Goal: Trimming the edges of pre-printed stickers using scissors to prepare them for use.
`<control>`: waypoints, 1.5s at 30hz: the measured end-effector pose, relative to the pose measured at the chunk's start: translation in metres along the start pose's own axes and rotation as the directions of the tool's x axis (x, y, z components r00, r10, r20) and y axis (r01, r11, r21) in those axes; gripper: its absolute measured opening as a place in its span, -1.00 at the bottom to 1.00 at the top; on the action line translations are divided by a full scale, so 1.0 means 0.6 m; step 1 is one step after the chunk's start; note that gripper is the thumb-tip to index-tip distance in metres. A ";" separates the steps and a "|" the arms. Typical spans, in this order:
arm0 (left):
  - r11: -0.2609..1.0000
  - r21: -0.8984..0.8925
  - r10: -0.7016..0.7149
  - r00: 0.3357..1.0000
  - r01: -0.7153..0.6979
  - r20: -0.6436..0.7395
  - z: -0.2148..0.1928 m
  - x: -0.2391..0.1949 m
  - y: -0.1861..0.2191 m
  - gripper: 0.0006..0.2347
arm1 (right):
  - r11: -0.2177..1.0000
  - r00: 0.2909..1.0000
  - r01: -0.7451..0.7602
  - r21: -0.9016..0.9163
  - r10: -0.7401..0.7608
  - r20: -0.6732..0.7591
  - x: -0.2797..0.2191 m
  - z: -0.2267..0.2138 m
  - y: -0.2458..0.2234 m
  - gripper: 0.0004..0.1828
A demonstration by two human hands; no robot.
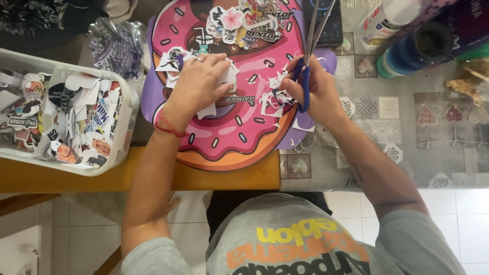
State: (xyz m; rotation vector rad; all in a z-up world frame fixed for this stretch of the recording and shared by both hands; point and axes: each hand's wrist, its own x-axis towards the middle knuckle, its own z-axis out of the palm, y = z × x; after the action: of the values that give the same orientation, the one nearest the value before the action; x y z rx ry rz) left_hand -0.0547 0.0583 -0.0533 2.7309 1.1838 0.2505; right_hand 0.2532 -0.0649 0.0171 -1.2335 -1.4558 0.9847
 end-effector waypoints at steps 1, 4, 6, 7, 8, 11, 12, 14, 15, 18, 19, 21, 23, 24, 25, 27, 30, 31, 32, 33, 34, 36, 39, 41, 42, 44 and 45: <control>1.000 0.000 0.000 1.000 0.000 0.000 -0.014 0.008 0.010 -0.55 | 1.000 1.000 0.000 0.000 0.000 0.000 0.000 -0.002 -0.003 -0.68; 0.999 0.025 -0.030 0.998 0.032 -0.054 -0.036 0.033 0.032 -0.53 | 0.998 0.995 -0.048 -0.039 0.051 0.082 0.001 -0.008 -0.013 -0.62; 0.993 0.089 -0.065 0.991 0.075 -0.114 -0.023 0.051 0.035 -0.52 | 0.993 0.991 -0.100 -0.056 0.104 0.080 0.003 -0.010 -0.019 -0.64; 0.993 0.088 -0.065 0.991 0.076 -0.115 -0.019 0.055 0.036 -0.52 | 0.993 0.991 -0.099 -0.058 0.103 0.081 0.003 -0.011 -0.020 -0.64; 0.989 0.121 -0.076 0.991 0.089 -0.111 -0.014 0.059 0.037 -0.53 | 0.996 0.994 -0.075 -0.052 0.079 0.073 0.002 -0.011 -0.020 -0.65; 0.981 0.156 -0.096 0.990 0.112 -0.106 -0.009 0.063 0.038 -0.52 | 0.998 0.997 -0.060 -0.023 0.061 0.052 0.001 -0.014 -0.018 -0.66; 0.979 0.162 -0.105 0.989 0.122 -0.107 -0.010 0.063 0.037 -0.51 | 0.998 0.997 -0.065 -0.001 0.065 0.038 0.000 -0.015 -0.016 -0.66; 0.982 0.144 -0.112 0.989 0.125 -0.097 -0.008 0.065 0.036 -0.52 | 0.998 0.998 -0.062 -0.010 0.062 0.031 0.001 -0.015 -0.018 -0.66; 0.983 0.126 -0.126 0.988 0.136 -0.088 -0.007 0.065 0.035 -0.52 | 0.998 0.998 -0.058 -0.020 0.059 0.030 0.001 -0.015 -0.019 -0.66; 0.972 0.157 -0.174 0.985 0.174 -0.013 -0.012 0.071 0.042 -0.48 | 0.997 0.997 -0.075 -0.035 0.076 0.033 0.002 -0.014 -0.025 -0.67; 0.972 0.157 -0.174 0.985 0.174 -0.014 -0.011 0.071 0.043 -0.48 | 0.997 0.997 -0.074 -0.035 0.076 0.033 0.002 -0.015 -0.024 -0.67; 0.980 0.122 -0.150 0.986 0.157 -0.068 -0.009 0.071 0.048 -0.50 | 0.999 0.997 -0.039 -0.036 0.041 0.060 0.002 -0.016 -0.022 -0.70; 0.977 0.124 -0.172 0.985 0.170 0.003 -0.030 0.074 0.074 -0.49 | 0.998 0.998 -0.043 -0.035 0.045 0.053 0.000 -0.016 -0.025 -0.69; 0.975 0.129 -0.193 0.979 0.182 0.073 -0.042 0.076 0.086 -0.48 | 0.998 0.998 -0.045 -0.033 0.046 0.045 0.000 -0.016 -0.027 -0.68; 0.974 0.129 -0.195 0.978 0.185 0.072 -0.044 0.076 0.095 -0.48 | 0.998 0.998 -0.044 -0.033 0.045 0.047 0.002 -0.016 -0.025 -0.68; 0.980 0.116 -0.171 0.982 0.161 0.081 -0.046 0.075 0.114 -0.50 | 0.999 0.998 -0.041 0.005 0.041 0.046 0.002 -0.017 -0.020 -0.68; 0.989 0.064 -0.142 0.986 0.137 0.086 -0.044 0.077 0.148 -0.51 | 1.000 0.999 -0.014 0.010 0.014 0.053 0.002 -0.018 -0.016 -0.71; 0.989 0.062 -0.143 0.986 0.138 0.087 -0.046 0.074 0.165 -0.51 | 1.000 0.998 -0.016 0.009 0.016 0.053 0.002 -0.018 -0.017 -0.71; 0.990 0.082 -0.127 0.984 0.117 0.125 -0.048 0.073 0.182 -0.48 | 1.000 0.999 -0.016 0.012 0.015 0.050 0.002 -0.018 -0.018 -0.70; 0.990 0.101 -0.112 0.980 0.096 0.163 -0.050 0.071 0.199 -0.44 | 1.000 0.999 -0.016 0.014 0.015 0.046 0.002 -0.018 -0.020 -0.68; 0.990 0.099 -0.112 0.980 0.096 0.165 -0.037 0.068 0.208 -0.44 | 1.000 0.999 -0.018 0.014 0.017 0.047 0.002 -0.019 -0.020 -0.68; 0.992 0.124 -0.035 0.991 0.018 0.129 -0.013 0.062 0.224 -0.35 | 0.999 0.999 -0.035 0.012 0.035 0.020 0.003 -0.020 -0.019 -0.70; 0.992 0.124 -0.016 1.000 0.016 -0.001 0.018 0.038 0.233 -0.28 | 0.999 0.999 -0.042 -0.015 0.043 0.017 0.002 -0.021 -0.026 -0.70; 0.988 0.142 -0.061 0.998 0.059 0.009 0.008 0.022 0.240 -0.27 | 0.999 0.999 -0.028 -0.034 0.029 0.018 0.001 -0.021 -0.032 -0.72; 0.981 0.164 -0.108 0.994 0.104 0.015 0.003 0.013 0.242 -0.25 | 0.999 1.000 -0.009 -0.052 0.010 0.021 0.002 -0.020 -0.035 -0.73; 0.980 0.156 -0.138 0.987 0.125 0.076 0.009 0.003 0.251 -0.23 | 0.999 1.000 -0.001 -0.042 0.002 0.029 0.003 -0.019 -0.025 -0.73; 0.978 0.149 -0.164 0.977 0.143 0.134 0.012 -0.004 0.255 -0.21 | 0.999 0.999 0.009 -0.036 -0.008 0.033 0.002 -0.018 -0.020 -0.73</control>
State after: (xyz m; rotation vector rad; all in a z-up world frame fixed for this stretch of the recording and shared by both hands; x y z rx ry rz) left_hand 0.0535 -0.0475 -0.0288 2.6976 1.4101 -0.0514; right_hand 0.2610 -0.0657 0.0314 -1.2413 -1.5088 0.9812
